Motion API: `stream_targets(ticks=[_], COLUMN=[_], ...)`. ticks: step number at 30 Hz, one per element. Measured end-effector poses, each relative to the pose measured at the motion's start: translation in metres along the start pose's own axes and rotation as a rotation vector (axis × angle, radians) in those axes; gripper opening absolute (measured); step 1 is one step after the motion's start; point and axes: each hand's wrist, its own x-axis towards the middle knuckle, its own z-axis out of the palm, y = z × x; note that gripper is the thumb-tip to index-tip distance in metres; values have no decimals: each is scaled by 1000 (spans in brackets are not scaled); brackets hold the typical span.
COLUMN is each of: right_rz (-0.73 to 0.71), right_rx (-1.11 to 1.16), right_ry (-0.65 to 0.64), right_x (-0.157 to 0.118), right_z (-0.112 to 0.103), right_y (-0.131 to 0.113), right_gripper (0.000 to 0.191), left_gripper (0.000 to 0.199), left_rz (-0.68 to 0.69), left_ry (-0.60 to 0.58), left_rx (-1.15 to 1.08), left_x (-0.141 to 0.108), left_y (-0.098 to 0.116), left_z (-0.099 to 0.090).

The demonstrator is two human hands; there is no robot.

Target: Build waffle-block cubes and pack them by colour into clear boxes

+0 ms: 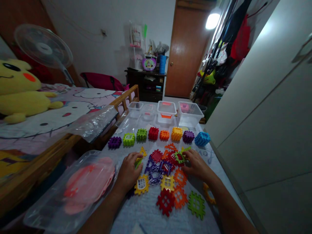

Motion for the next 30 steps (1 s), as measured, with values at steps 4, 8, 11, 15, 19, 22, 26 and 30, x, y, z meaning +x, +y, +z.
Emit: stream_targets(ticks=[4, 8, 11, 15, 19, 22, 26, 30], right_rz=[0, 6, -73, -128, -91, -22, 10, -25], right_rx=[17, -5, -34, -28, 24, 36, -4, 37], right_ry=[25, 108, 108, 75, 161, 204, 176, 68], right_x=[0, 4, 8, 8, 6, 6, 7, 4], right_z=[2, 9, 16, 19, 18, 19, 21, 17], right_y=[-2, -9, -11, -8, -3, -1, -1, -1], right_gripper=[38, 44, 56, 57, 49, 56, 58, 61], left_gripper=[26, 28, 31, 36, 36, 36, 34, 30], left_rz=[-1, -19, -26, -30, -32, -43, -50, -58], left_ry=[-3, -3, -12, -12, 9, 37, 65, 58], left_rx=[-2, -5, -17, -43, -61, -83, -120, -145], left_x=[0, 0, 0, -1, -2, -2, -2, -3], left_y=[0, 2, 4, 6, 7, 9, 11, 10], left_z=[0, -2, -3, -4, -5, -6, -6, -6])
